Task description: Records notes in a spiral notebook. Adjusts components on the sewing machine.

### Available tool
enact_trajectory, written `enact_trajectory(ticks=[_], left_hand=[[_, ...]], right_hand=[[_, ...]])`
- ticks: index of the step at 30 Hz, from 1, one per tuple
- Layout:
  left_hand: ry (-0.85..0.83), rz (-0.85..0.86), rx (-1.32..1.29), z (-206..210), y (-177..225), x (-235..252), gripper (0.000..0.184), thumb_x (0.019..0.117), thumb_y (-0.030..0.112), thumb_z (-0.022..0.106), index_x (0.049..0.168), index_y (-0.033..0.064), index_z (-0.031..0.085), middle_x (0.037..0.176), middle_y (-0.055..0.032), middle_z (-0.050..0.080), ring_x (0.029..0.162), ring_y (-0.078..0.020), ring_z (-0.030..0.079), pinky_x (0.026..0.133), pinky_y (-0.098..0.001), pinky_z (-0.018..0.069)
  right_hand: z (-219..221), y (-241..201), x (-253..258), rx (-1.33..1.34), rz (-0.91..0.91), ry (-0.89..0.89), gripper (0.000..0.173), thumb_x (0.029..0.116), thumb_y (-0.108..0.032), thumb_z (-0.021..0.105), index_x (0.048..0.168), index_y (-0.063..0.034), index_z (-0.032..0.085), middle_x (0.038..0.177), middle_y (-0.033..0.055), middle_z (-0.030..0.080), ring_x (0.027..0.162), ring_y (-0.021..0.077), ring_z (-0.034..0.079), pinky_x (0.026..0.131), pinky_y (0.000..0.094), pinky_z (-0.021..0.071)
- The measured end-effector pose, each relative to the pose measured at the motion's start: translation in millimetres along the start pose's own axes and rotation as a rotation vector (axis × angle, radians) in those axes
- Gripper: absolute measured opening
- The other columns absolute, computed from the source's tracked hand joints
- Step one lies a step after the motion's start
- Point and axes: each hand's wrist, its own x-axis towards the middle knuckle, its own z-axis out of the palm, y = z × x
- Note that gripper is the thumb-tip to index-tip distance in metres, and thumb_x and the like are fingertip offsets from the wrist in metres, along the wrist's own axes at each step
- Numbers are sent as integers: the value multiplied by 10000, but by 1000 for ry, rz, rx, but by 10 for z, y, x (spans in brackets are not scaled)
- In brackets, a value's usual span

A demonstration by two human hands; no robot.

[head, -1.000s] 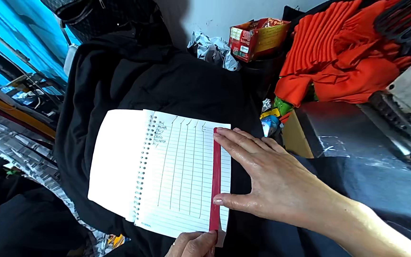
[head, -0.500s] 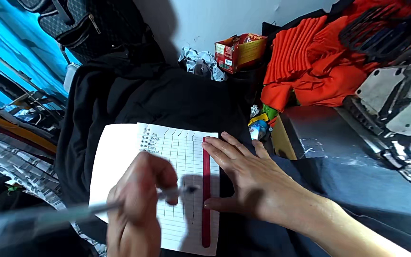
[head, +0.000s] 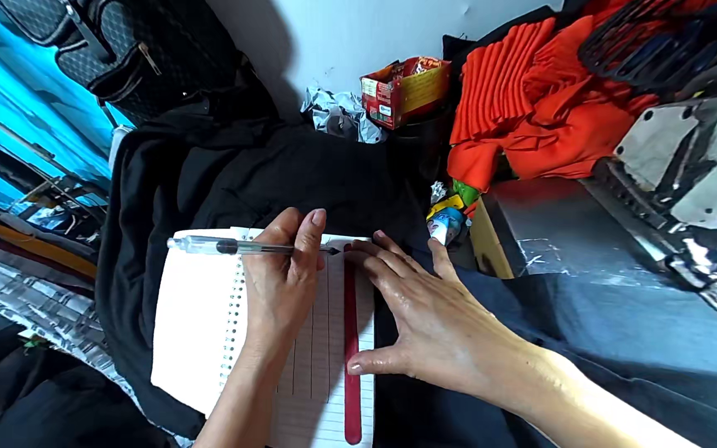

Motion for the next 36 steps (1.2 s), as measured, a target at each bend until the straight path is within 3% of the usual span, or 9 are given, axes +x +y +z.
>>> enact_trajectory(ticks=[5,9,13,16,25,36], left_hand=[[-5,35,28,16,-10,6,338,1092,292,498,786,151,533,601,68,540,472,-3,488,435,-123,370],[-5,34,42,33,0,7,323,1088,277,510,793,148,538,612,66,530,484,0,499,444,-121,390],[-5,43,56,36,11,2,334,1090,282,504,787,146,531,606,63,536,475,-1,482,433,-120,355],[6,44,46,47,9,3,325,1087,274,512,787,150,531,610,71,530,482,9,488,439,-112,366],[33,45,35,85,-29,46,296,1071,224,540,785,147,544,629,89,550,524,29,526,484,-108,416],[50,55,68,97,-27,17,314,1075,252,541,779,148,532,606,80,532,489,25,486,446,-108,364]], right_hand=[[-12,6,21,-41,-47,30,1047,670,-798,698,1437,-98,564,1485,72,565,1522,329,318,1145,772,96],[-50,-9,18,-55,-32,-28,1057,699,-791,692,1501,-124,520,1567,55,486,1558,343,220,1129,794,45],[-38,-1,-16,-64,-9,-7,1043,693,-824,656,1504,-179,533,1602,20,445,1565,377,168,1108,813,69],[-36,5,-28,-57,22,-34,1060,703,-837,637,1547,-216,478,1636,11,389,1571,386,121,1102,814,60],[-61,2,-14,-13,52,-100,1077,722,-815,653,1584,-214,416,1653,-24,358,1578,357,111,1104,814,30],[-43,25,-37,33,34,-95,1080,763,-805,617,1617,-201,347,1673,-8,319,1572,365,143,1089,826,77]])
